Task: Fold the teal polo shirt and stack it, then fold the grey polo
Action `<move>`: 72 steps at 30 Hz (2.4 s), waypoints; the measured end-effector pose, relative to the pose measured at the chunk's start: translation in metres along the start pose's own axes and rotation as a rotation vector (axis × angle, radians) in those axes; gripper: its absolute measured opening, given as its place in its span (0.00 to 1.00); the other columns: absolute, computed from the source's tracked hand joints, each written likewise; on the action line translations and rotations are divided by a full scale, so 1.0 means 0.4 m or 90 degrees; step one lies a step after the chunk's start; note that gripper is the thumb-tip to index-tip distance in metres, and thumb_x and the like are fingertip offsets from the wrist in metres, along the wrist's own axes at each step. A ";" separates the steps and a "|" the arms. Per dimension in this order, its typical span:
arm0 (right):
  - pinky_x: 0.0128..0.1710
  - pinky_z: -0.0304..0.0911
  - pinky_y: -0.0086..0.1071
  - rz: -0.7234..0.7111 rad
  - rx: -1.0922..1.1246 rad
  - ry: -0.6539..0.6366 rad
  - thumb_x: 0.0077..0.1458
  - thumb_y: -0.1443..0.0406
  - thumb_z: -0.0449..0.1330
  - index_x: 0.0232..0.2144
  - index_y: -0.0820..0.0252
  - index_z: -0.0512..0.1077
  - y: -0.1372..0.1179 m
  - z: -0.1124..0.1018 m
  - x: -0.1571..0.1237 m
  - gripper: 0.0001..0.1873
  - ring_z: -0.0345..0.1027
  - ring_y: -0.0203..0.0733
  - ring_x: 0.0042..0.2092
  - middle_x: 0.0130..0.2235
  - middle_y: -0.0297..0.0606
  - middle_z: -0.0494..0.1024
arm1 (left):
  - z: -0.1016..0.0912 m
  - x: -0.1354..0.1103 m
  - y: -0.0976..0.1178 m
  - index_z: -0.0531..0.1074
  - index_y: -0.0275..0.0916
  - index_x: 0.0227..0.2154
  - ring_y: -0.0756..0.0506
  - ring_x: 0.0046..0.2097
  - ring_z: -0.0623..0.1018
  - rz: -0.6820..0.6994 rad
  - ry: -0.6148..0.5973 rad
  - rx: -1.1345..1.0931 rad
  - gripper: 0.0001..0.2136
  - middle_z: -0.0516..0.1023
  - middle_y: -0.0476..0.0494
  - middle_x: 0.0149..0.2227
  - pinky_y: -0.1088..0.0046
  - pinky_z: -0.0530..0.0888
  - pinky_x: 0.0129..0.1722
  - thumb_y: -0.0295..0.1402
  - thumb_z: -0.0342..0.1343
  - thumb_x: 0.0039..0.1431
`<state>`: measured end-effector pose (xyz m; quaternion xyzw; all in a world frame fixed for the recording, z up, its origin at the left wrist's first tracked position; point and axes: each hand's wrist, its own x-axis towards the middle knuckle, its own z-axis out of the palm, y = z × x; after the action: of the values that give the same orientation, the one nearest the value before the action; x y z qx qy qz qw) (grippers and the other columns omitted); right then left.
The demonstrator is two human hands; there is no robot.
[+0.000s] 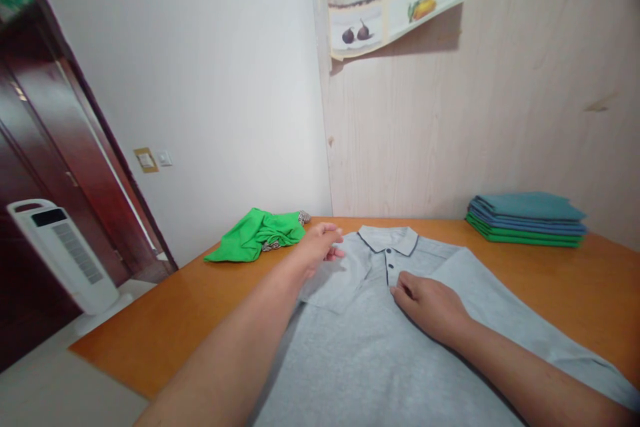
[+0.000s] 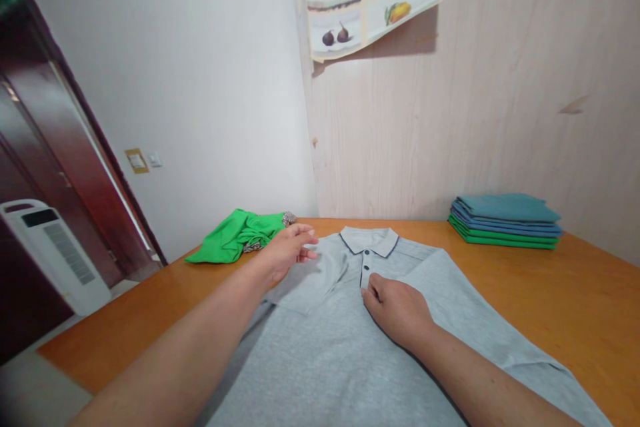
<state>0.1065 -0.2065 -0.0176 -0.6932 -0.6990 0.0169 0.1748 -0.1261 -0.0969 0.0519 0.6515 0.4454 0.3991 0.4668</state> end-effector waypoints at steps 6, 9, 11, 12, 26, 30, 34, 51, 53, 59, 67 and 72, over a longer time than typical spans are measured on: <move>0.28 0.41 0.32 0.002 -0.007 0.000 0.63 0.54 0.49 0.29 0.54 0.66 -0.001 -0.002 0.000 0.16 0.68 0.40 0.32 0.29 0.35 0.77 | -0.031 0.029 -0.062 0.72 0.36 0.36 0.43 0.41 0.80 0.084 0.162 0.248 0.09 0.80 0.37 0.38 0.68 0.76 0.40 0.31 0.47 0.62; 0.28 0.41 0.32 0.002 -0.005 0.001 0.64 0.53 0.49 0.29 0.54 0.66 -0.002 -0.002 -0.001 0.16 0.67 0.40 0.32 0.29 0.35 0.77 | -0.023 0.029 -0.099 0.75 0.38 0.38 0.41 0.49 0.78 0.116 0.147 0.340 0.10 0.80 0.38 0.44 0.64 0.72 0.50 0.29 0.47 0.62; 0.28 0.41 0.32 0.001 -0.003 0.000 0.64 0.53 0.48 0.29 0.54 0.66 -0.002 -0.002 -0.002 0.16 0.67 0.40 0.31 0.29 0.35 0.76 | -0.006 0.016 -0.123 0.76 0.39 0.41 0.41 0.54 0.76 0.133 0.098 0.406 0.12 0.79 0.39 0.49 0.65 0.68 0.57 0.28 0.48 0.62; 0.28 0.41 0.32 -0.001 -0.002 0.000 0.64 0.53 0.48 0.29 0.54 0.65 -0.001 -0.003 -0.002 0.16 0.67 0.40 0.31 0.29 0.35 0.76 | 0.003 0.007 -0.135 0.76 0.39 0.43 0.41 0.56 0.74 0.136 0.068 0.435 0.12 0.78 0.38 0.51 0.65 0.67 0.59 0.29 0.49 0.62; 0.28 0.41 0.32 -0.007 0.002 0.014 0.64 0.54 0.49 0.29 0.55 0.66 -0.005 -0.003 -0.004 0.16 0.67 0.41 0.32 0.29 0.35 0.76 | 0.032 -0.013 -0.147 0.66 0.36 0.58 0.34 0.68 0.58 0.054 -0.084 0.794 0.26 0.61 0.30 0.66 0.45 0.52 0.65 0.48 0.38 0.69; 0.28 0.40 0.33 -0.001 0.005 0.008 0.64 0.54 0.50 0.29 0.55 0.66 -0.009 -0.008 -0.004 0.16 0.67 0.40 0.32 0.29 0.35 0.76 | 0.071 0.002 -0.139 0.67 0.37 0.58 0.34 0.69 0.56 0.104 -0.072 0.782 0.26 0.60 0.31 0.67 0.46 0.51 0.65 0.47 0.35 0.70; 0.28 0.41 0.32 -0.002 0.012 -0.002 0.64 0.55 0.50 0.29 0.56 0.67 -0.011 -0.013 -0.005 0.16 0.67 0.40 0.32 0.29 0.36 0.77 | 0.083 0.011 -0.159 0.57 0.41 0.66 0.35 0.71 0.50 0.077 -0.104 0.752 0.31 0.51 0.34 0.71 0.44 0.49 0.66 0.54 0.35 0.68; 0.28 0.40 0.32 -0.003 0.011 0.025 0.64 0.55 0.50 0.29 0.54 0.66 -0.002 0.005 -0.004 0.15 0.67 0.40 0.30 0.28 0.34 0.77 | 0.122 0.064 -0.150 0.59 0.39 0.64 0.34 0.70 0.53 0.121 -0.138 0.739 0.31 0.53 0.33 0.70 0.46 0.52 0.65 0.52 0.35 0.68; 0.28 0.40 0.32 -0.005 0.015 0.024 0.64 0.55 0.50 0.29 0.54 0.66 -0.004 0.004 -0.005 0.14 0.67 0.40 0.30 0.28 0.34 0.77 | 0.118 0.074 -0.148 0.64 0.41 0.62 0.35 0.69 0.57 0.120 -0.123 0.732 0.30 0.59 0.34 0.68 0.49 0.56 0.64 0.53 0.39 0.67; 0.28 0.40 0.32 0.001 0.029 0.019 0.64 0.57 0.51 0.29 0.55 0.66 -0.008 0.003 -0.005 0.13 0.68 0.40 0.31 0.28 0.33 0.77 | 0.111 0.148 -0.128 0.76 0.37 0.44 0.38 0.54 0.75 0.141 -0.025 0.721 0.19 0.78 0.32 0.49 0.62 0.68 0.54 0.40 0.42 0.69; 0.28 0.39 0.33 0.001 0.036 0.034 0.64 0.58 0.51 0.28 0.55 0.66 -0.011 0.002 -0.008 0.13 0.69 0.40 0.30 0.27 0.33 0.77 | 0.126 0.235 -0.154 0.75 0.38 0.46 0.40 0.54 0.75 0.164 -0.046 0.732 0.16 0.78 0.34 0.51 0.64 0.68 0.55 0.34 0.43 0.67; 0.28 0.39 0.33 0.003 0.037 0.036 0.64 0.58 0.51 0.28 0.54 0.66 -0.013 -0.001 -0.009 0.13 0.69 0.40 0.30 0.27 0.34 0.77 | 0.131 0.251 -0.177 0.67 0.34 0.57 0.37 0.64 0.65 0.159 -0.061 0.755 0.20 0.66 0.31 0.63 0.57 0.61 0.62 0.35 0.41 0.67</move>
<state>0.1014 -0.2105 -0.0167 -0.6897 -0.6913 0.0176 0.2146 -0.0632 -0.0025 -0.0188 0.8652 0.4903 0.1049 -0.0063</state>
